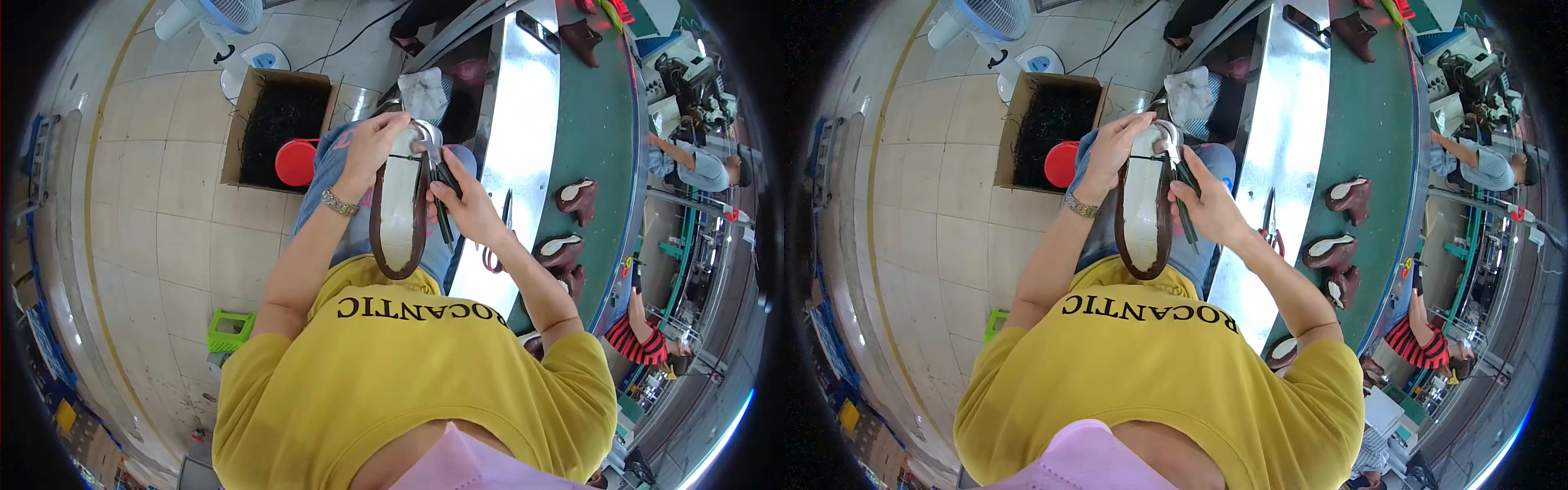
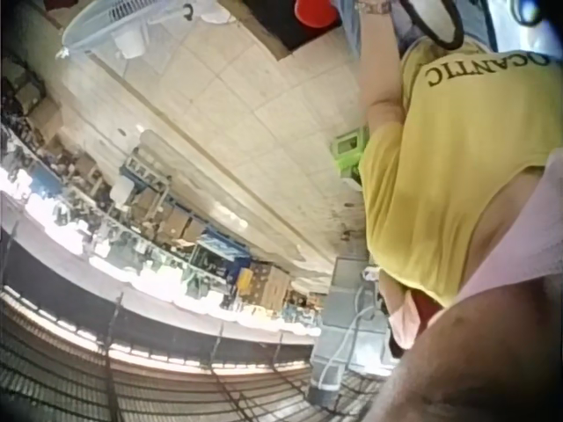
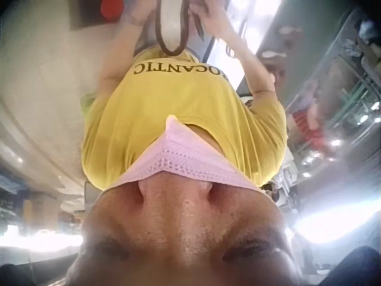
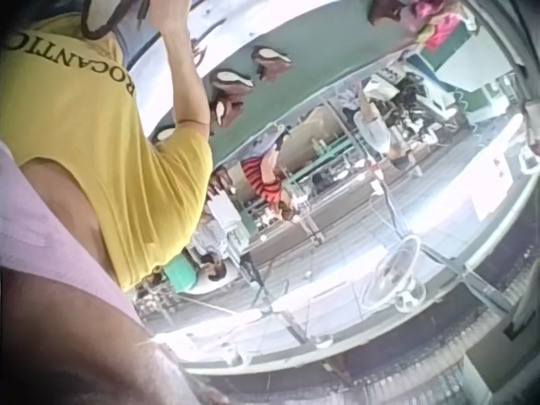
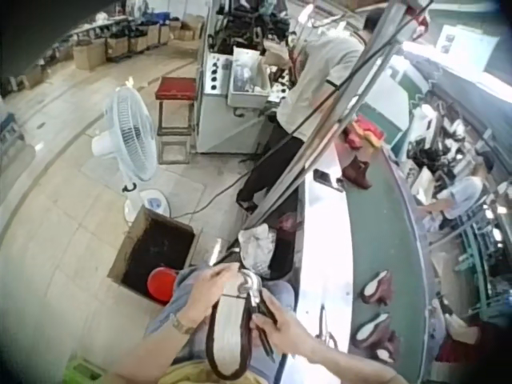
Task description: Trimming excess material and refining the upper of a shoe while it is on a last.
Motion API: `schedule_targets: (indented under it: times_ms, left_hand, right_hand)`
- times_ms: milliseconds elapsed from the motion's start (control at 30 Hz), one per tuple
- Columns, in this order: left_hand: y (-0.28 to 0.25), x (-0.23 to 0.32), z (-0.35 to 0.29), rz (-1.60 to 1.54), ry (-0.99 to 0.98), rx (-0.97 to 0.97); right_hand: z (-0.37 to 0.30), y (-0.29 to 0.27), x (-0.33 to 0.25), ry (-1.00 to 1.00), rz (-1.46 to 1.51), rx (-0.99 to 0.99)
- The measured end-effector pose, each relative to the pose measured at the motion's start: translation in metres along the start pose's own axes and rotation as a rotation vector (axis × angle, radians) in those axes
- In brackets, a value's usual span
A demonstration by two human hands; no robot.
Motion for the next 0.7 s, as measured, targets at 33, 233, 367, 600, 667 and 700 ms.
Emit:
schedule_targets:
  times_ms: [33, 233, 367, 600, 667, 700]
  left_hand:
    - [-0.002, 0.002, 0.002, 0.110, 0.070, -0.001]
    - [-0.005, 0.013, -0.003, 0.513, 0.250, -0.023]
    - [-0.004, 0.009, -0.003, 0.397, 0.170, -0.149]
    - [-0.002, 0.013, -0.011, 0.303, 0.075, -0.223]
    - [0.000, 0.011, -0.012, 0.256, 0.090, -0.234]
    - [-0.004, 0.014, -0.014, 0.358, 0.055, -0.200]
  right_hand:
    - [0.003, -0.005, 0.001, -0.011, -0.004, -0.030]
    - [-0.013, -0.035, -0.091, -0.202, -0.541, 0.139]
    - [0.018, -0.019, -0.060, -0.438, -0.812, 0.317]
    - [0.001, -0.022, -0.097, -0.592, -0.579, 0.395]
    - [0.022, -0.020, -0.072, -0.511, -0.734, 0.365]
    - [0.031, -0.017, -0.065, -0.426, -0.847, 0.287]
Point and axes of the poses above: each hand's wrist, its own z-axis towards the middle knuckle, its own y-axis out of the palm, x = y × z, the point moved 7 cm from there along z, towards the middle knuckle, and after that the axes turned 5 degrees about y, right-handed, at the moved point
